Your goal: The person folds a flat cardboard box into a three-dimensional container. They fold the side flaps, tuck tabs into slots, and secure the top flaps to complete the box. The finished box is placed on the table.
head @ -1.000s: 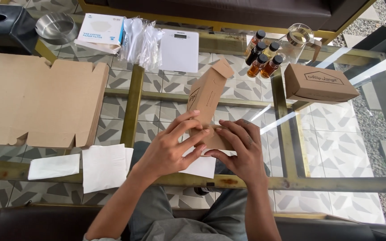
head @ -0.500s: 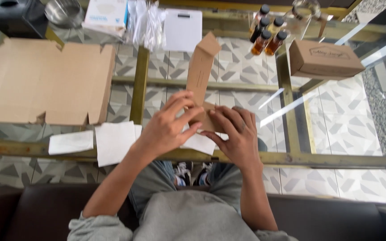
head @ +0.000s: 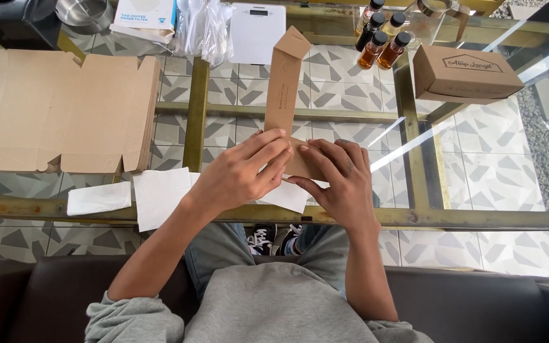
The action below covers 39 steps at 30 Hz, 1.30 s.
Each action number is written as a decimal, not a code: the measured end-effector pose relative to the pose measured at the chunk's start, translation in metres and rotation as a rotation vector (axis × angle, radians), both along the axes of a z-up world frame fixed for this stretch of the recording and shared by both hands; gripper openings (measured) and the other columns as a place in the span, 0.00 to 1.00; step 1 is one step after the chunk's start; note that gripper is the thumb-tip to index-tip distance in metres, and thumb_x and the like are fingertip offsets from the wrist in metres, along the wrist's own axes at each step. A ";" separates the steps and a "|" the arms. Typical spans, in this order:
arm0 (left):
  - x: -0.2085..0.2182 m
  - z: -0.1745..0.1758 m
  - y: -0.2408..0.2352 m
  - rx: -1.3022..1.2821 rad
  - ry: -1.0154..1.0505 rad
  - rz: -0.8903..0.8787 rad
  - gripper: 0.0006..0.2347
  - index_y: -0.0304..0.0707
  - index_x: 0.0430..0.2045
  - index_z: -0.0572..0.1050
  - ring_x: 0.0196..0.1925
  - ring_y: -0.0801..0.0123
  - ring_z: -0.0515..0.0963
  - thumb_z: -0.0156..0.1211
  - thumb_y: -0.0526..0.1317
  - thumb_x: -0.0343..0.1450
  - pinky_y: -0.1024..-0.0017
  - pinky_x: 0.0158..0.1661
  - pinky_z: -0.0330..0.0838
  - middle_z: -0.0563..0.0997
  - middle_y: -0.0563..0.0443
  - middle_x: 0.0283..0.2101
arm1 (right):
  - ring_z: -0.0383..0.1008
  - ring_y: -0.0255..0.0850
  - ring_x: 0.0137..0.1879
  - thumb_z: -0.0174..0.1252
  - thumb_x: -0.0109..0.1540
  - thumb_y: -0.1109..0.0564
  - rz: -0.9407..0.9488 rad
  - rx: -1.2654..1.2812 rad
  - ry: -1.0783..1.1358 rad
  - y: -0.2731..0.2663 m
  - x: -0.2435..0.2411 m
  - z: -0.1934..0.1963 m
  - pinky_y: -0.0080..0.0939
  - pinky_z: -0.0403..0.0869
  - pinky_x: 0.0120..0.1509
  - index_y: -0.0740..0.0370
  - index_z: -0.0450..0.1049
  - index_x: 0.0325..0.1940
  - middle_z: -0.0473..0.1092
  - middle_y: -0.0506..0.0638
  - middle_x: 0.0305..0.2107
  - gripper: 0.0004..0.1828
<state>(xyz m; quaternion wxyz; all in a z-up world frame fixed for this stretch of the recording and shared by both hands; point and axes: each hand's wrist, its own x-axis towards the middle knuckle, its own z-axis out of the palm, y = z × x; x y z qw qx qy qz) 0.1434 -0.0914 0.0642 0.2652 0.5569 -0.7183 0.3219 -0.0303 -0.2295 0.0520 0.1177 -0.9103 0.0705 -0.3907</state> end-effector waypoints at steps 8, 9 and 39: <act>0.000 0.007 -0.001 0.053 -0.010 -0.029 0.07 0.31 0.37 0.81 0.54 0.55 0.81 0.65 0.33 0.68 0.62 0.51 0.80 0.81 0.45 0.46 | 0.72 0.51 0.51 0.76 0.54 0.46 0.028 0.037 0.096 -0.011 0.000 0.009 0.48 0.69 0.53 0.56 0.82 0.54 0.77 0.55 0.46 0.26; 0.002 0.006 -0.003 0.059 -0.006 -0.030 0.07 0.31 0.37 0.81 0.54 0.55 0.81 0.65 0.33 0.68 0.62 0.51 0.80 0.81 0.46 0.46 | 0.72 0.50 0.50 0.75 0.56 0.46 0.044 0.054 0.126 -0.014 0.001 0.011 0.47 0.69 0.53 0.56 0.82 0.53 0.77 0.55 0.43 0.24; 0.012 0.013 0.002 0.226 -0.008 -0.118 0.05 0.37 0.36 0.80 0.51 0.61 0.78 0.58 0.37 0.74 0.62 0.56 0.76 0.78 0.51 0.45 | 0.63 0.43 0.20 0.55 0.66 0.65 0.275 0.720 0.418 -0.033 0.019 0.070 0.36 0.63 0.23 0.71 0.82 0.35 0.69 0.61 0.16 0.11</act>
